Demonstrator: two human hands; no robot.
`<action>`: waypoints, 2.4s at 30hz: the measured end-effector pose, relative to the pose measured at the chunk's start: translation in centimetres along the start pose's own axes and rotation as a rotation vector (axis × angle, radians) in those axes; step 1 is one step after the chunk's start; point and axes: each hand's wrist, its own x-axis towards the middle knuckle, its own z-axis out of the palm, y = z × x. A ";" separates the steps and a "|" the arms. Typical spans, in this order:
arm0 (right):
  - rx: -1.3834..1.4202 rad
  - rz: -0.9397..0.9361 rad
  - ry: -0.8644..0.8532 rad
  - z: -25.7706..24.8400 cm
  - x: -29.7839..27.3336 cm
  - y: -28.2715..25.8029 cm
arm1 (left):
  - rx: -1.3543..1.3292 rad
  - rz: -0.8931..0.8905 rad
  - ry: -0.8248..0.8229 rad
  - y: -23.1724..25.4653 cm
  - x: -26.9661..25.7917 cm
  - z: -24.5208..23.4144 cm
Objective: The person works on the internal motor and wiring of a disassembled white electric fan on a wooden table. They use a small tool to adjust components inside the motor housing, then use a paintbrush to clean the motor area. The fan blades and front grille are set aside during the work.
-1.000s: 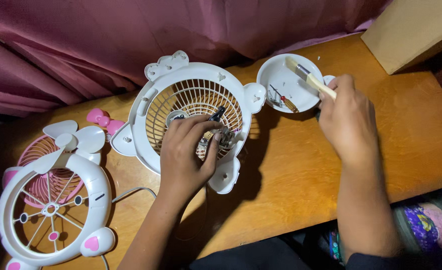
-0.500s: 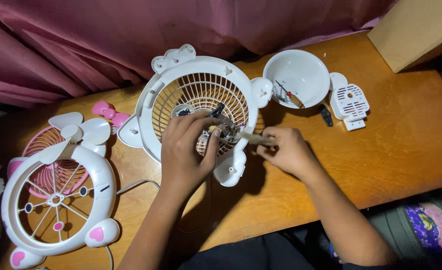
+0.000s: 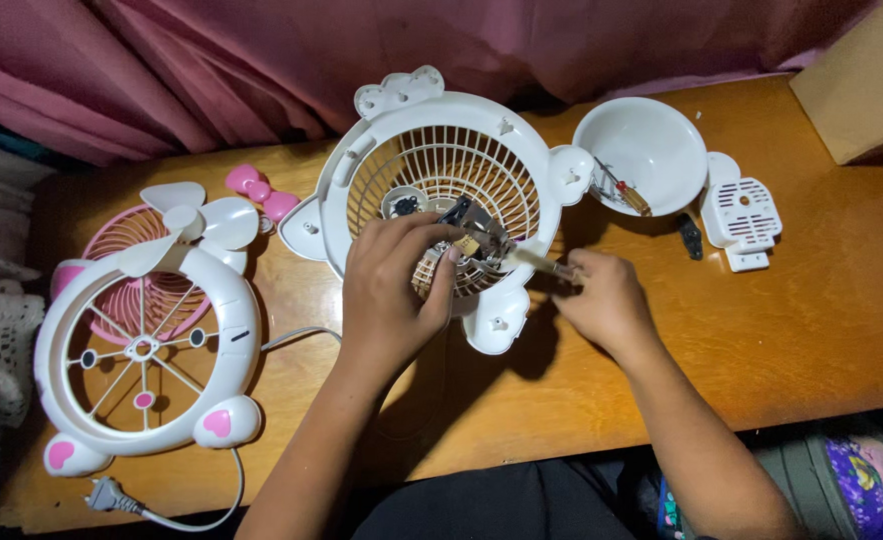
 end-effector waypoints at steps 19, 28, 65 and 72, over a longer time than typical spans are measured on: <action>0.114 -0.157 0.340 -6.3 -3.3 -3.0 | -0.018 0.003 0.000 0.1 -0.7 0.1; 0.209 -0.241 0.456 -10.7 -1.7 1.2 | -0.044 0.043 -0.029 1.4 -0.1 0.4; -0.388 -0.112 0.515 -14.9 5.0 9.8 | -0.073 0.067 -0.125 3.3 3.7 4.0; -0.311 0.018 0.475 -15.0 5.0 9.1 | -0.066 0.065 -0.127 3.2 3.5 4.0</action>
